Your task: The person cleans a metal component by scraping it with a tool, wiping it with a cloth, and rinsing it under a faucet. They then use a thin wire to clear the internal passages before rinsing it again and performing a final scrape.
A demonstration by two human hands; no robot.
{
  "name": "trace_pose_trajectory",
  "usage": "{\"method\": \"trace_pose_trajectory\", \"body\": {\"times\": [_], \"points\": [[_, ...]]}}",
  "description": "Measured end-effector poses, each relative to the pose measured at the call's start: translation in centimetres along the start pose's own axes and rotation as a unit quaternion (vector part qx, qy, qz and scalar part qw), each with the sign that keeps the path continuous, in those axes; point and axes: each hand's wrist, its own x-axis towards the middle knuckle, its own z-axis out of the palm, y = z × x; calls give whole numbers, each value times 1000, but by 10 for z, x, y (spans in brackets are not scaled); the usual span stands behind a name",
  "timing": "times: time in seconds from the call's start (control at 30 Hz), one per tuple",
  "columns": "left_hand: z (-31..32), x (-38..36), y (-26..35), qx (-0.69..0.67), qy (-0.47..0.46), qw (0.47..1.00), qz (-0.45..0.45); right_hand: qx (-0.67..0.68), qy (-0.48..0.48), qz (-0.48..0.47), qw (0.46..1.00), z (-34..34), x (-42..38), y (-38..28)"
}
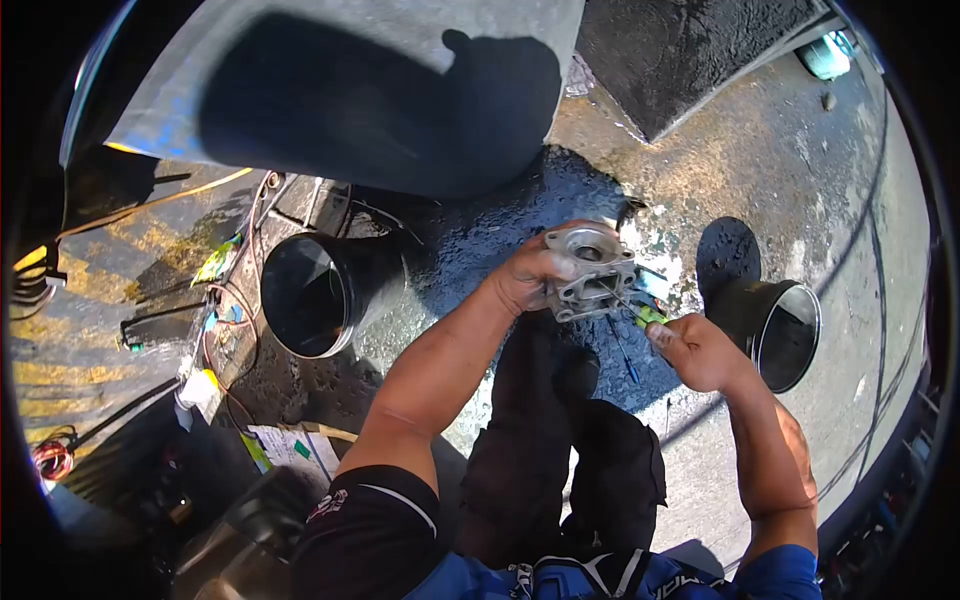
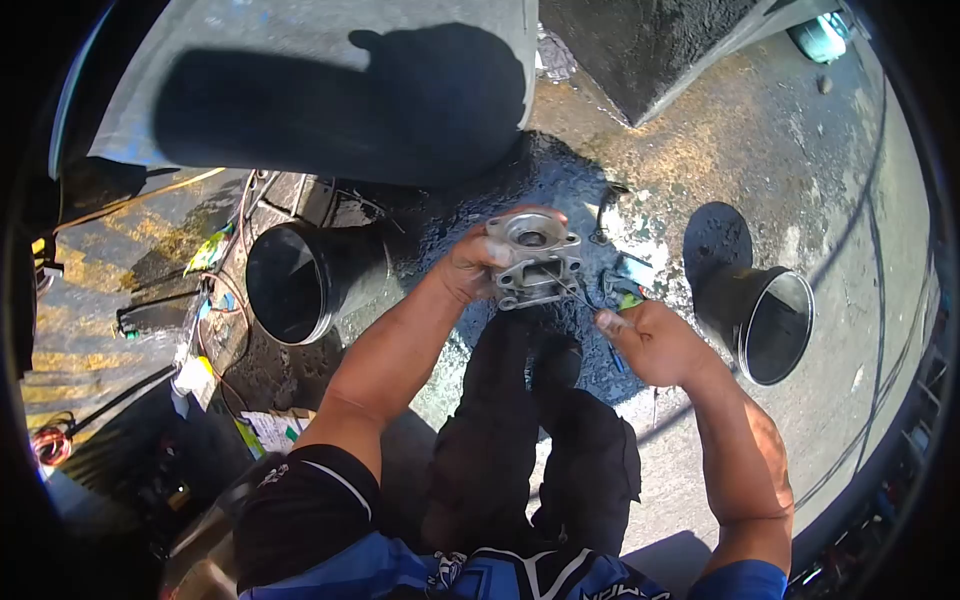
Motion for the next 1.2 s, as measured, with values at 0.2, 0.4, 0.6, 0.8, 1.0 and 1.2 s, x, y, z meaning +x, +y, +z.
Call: {"method": "trace_pose_trajectory", "body": {"times": [0.2, 0.4, 0.6, 0.8, 1.0, 1.2], "points": [[45, -107, 24, -3, 25, 996, 89, -76, -74, 8, 994, 28, -19, -75], [59, -242, 38, -13, 74, 982, 175, -137, -177, -45, 974, 92, -15, -171], [34, -372, 33, -43, 158, 943, 290, -248, -242, -49, 937, 172, 31, -253], [-29, -532, 28, -123, 199, 883, 406, -311, -332, -44, 890, 316, 108, -345], [-84, -713, 56, -114, 296, 817, 481, -407, -356, -82, 837, 493, 168, -492], [-133, -847, 69, -177, 308, 742, 568, -478, -380, -242, 754, 617, 211, -605]]}}
